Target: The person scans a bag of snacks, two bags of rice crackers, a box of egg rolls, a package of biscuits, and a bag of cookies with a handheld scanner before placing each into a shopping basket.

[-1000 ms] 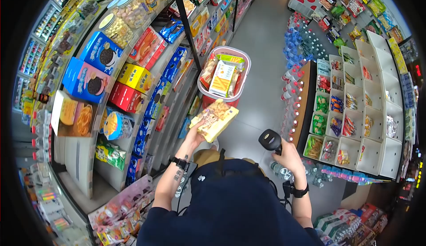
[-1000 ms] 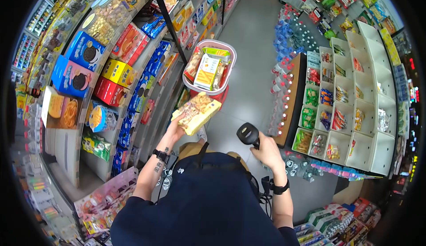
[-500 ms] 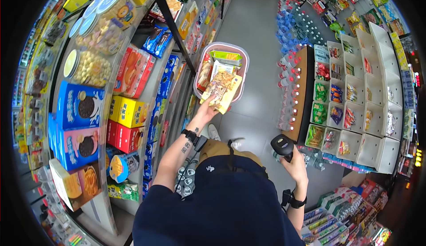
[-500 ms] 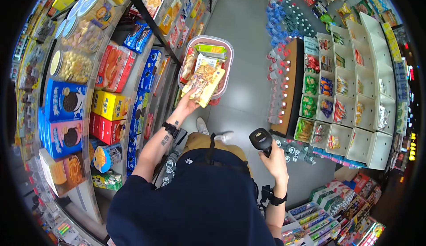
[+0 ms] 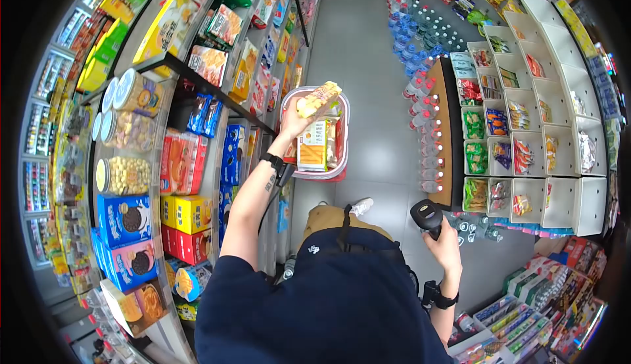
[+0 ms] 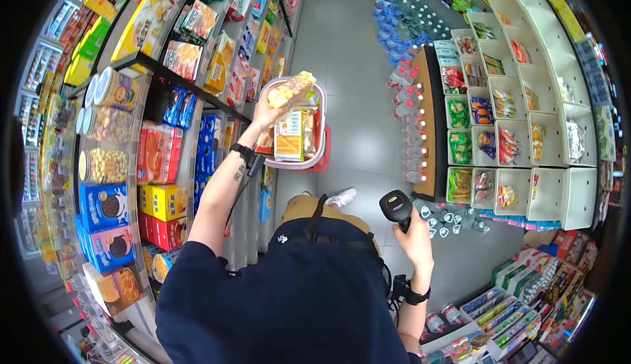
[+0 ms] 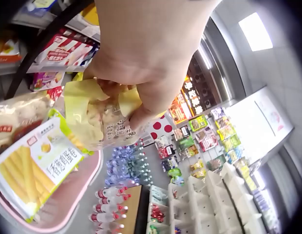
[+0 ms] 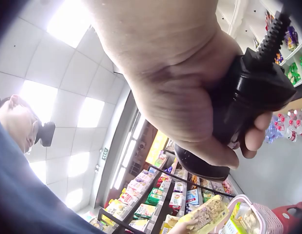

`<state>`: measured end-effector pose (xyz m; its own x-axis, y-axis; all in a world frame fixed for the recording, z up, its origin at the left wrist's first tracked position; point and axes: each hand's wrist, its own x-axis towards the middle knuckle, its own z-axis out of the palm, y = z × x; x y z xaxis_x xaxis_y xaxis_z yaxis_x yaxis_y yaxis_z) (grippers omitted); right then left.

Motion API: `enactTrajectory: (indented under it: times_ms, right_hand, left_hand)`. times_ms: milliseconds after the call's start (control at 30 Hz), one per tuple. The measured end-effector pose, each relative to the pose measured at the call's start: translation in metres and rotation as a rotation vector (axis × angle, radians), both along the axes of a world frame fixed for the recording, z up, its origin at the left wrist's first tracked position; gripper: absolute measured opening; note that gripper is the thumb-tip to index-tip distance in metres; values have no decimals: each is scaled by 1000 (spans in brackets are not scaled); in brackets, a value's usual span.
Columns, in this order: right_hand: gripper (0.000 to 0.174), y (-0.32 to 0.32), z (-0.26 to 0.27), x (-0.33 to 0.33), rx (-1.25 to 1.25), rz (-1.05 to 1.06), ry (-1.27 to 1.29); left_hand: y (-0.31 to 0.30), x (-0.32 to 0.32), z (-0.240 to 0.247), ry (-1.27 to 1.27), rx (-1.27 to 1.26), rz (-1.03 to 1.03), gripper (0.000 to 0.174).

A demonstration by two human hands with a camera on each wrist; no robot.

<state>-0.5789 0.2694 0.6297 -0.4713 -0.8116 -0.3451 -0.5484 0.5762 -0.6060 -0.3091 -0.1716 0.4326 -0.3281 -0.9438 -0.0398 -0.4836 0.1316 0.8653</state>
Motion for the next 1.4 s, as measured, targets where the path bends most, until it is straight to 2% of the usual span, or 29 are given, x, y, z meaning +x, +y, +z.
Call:
enactTrajectory:
  times_ms: [67,167,233,300,367,433,700,767,833,933,1033,1133,1200,1267,1333,1400]
  right_hand:
    - [44,1,-5,-8,-26,-10,24]
    - [41,1,0,-7,-44,-41,39]
    - [39,4,0,-5,-29,-74,13]
    - [39,8,-1,-2,-7,-101,-17]
    - [39,12,-3,2,-23,-116,-5]
    - [40,14,-4,6,-41,-130,6]
    - [38,17,4,24,25,-176,5]
    - [38,19,9,29,33,-198,-14]
    - [38,22,11,34,43,-224,-33]
    - [38,25,10,38,43,-239,-23]
    - [38,28,6,40,16,-229,5]
    - [38,28,9,45,30,-239,5]
    - [37,27,11,48,4,-231,21]
    - [37,30,9,49,6,-229,21]
    - [37,32,10,52,11,-225,20]
    - [37,31,11,54,12,-234,4]
  left_hand:
    - [-24,-10,-9,-70,-66,-52,69]
    - [-51,-20,-20,-38,13,-141,72]
    - [-60,-28,-19,-348,-84,-128,73]
    - [-64,-37,-18,-379,-52,-136,74]
    - [-68,-44,-15,-549,-60,-184,76]
    - [-84,-47,-40,-490,-50,-234,77]
    - [-112,-32,-74,-468,-134,-236,78]
    - [-116,-26,-76,-347,-63,-279,81]
    - [-114,-21,-74,-332,-65,-283,79]
    - [-123,-10,-83,-113,61,-304,75]
    - [-134,-6,-105,-43,115,-333,75]
    - [-144,-2,-136,-96,131,-323,75]
    - [-141,2,-137,-78,142,-262,74]
    - [-141,4,-137,-59,151,-200,73]
    - [-129,6,-120,-207,25,-89,70]
    - [-116,8,-108,-297,-21,-110,68]
